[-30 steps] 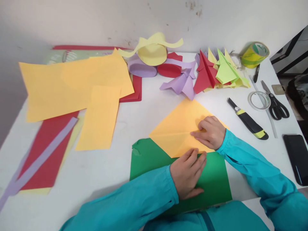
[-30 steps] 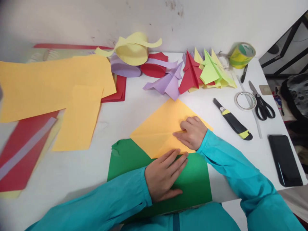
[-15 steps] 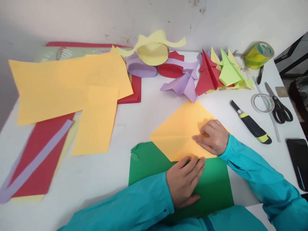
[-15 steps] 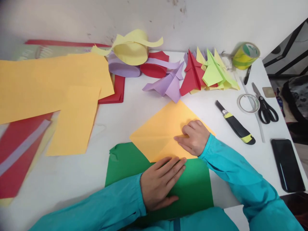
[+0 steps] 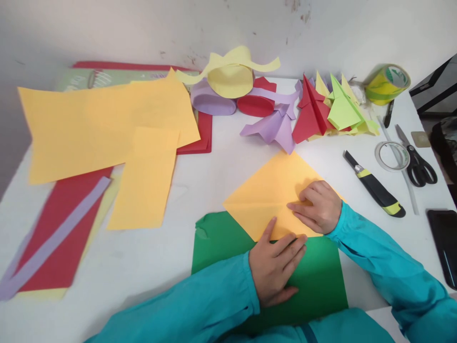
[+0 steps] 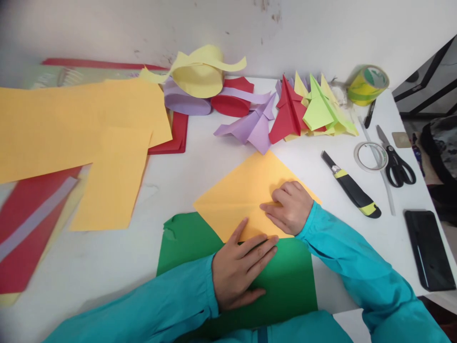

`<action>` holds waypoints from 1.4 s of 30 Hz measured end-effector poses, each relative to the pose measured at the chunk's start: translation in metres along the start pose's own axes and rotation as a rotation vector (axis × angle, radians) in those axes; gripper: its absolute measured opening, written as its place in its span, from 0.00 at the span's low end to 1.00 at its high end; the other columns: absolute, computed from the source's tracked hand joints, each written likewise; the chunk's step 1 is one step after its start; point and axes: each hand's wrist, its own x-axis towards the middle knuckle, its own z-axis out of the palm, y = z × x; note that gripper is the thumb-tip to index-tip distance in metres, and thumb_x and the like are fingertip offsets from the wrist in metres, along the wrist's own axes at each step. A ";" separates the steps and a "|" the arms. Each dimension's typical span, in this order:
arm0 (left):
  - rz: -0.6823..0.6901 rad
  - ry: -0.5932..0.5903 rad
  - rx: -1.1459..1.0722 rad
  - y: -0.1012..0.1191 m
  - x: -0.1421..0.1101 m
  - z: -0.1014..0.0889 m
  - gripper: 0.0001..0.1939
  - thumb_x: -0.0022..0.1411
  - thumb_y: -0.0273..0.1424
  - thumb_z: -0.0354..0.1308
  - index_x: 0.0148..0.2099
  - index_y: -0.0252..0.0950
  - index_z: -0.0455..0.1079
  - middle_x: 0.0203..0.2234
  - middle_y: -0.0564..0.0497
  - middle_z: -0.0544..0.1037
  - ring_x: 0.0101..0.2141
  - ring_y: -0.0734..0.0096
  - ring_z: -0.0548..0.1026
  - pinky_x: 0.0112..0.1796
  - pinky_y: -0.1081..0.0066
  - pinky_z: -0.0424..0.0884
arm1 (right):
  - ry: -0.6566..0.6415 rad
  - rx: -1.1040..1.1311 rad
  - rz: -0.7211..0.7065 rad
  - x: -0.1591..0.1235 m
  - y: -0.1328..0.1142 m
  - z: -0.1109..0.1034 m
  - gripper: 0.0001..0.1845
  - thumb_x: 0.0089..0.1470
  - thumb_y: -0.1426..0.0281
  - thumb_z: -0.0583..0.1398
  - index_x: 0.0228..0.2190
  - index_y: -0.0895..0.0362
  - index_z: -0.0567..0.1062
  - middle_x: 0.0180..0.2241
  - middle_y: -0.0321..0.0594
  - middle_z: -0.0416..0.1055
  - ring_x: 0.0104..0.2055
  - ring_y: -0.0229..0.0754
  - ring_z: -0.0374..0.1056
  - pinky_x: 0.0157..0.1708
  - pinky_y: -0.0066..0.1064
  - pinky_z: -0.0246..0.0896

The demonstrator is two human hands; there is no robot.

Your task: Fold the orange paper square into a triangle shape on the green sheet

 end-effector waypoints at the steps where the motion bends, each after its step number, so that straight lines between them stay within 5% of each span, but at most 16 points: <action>1: -0.002 -0.001 -0.002 0.000 0.000 0.000 0.31 0.62 0.47 0.48 0.60 0.33 0.61 0.59 0.42 0.64 0.54 0.52 0.63 0.58 0.33 0.37 | 0.001 0.003 -0.001 0.000 0.000 0.000 0.11 0.56 0.65 0.57 0.39 0.51 0.77 0.30 0.40 0.63 0.36 0.43 0.54 0.37 0.38 0.52; 14: 0.017 -0.034 -0.026 -0.010 0.000 -0.003 0.30 0.63 0.47 0.47 0.61 0.35 0.60 0.59 0.45 0.64 0.54 0.55 0.63 0.57 0.33 0.31 | 0.048 -0.022 -0.014 -0.001 0.000 0.003 0.11 0.57 0.65 0.55 0.39 0.46 0.77 0.29 0.39 0.62 0.35 0.43 0.52 0.36 0.37 0.48; 26: 0.002 -0.072 0.034 -0.009 0.002 -0.006 0.33 0.61 0.50 0.47 0.62 0.37 0.58 0.59 0.43 0.63 0.62 0.42 0.49 0.56 0.33 0.40 | -0.043 0.000 -0.012 0.001 0.000 -0.002 0.14 0.57 0.62 0.55 0.41 0.51 0.77 0.30 0.40 0.63 0.36 0.44 0.52 0.36 0.39 0.48; 42: 0.000 -0.142 0.131 -0.006 0.006 -0.005 0.38 0.60 0.56 0.43 0.65 0.39 0.52 0.62 0.44 0.59 0.63 0.40 0.44 0.55 0.33 0.36 | -0.053 0.032 -0.019 -0.001 0.005 0.002 0.15 0.57 0.58 0.55 0.41 0.50 0.77 0.31 0.39 0.62 0.35 0.43 0.52 0.36 0.38 0.44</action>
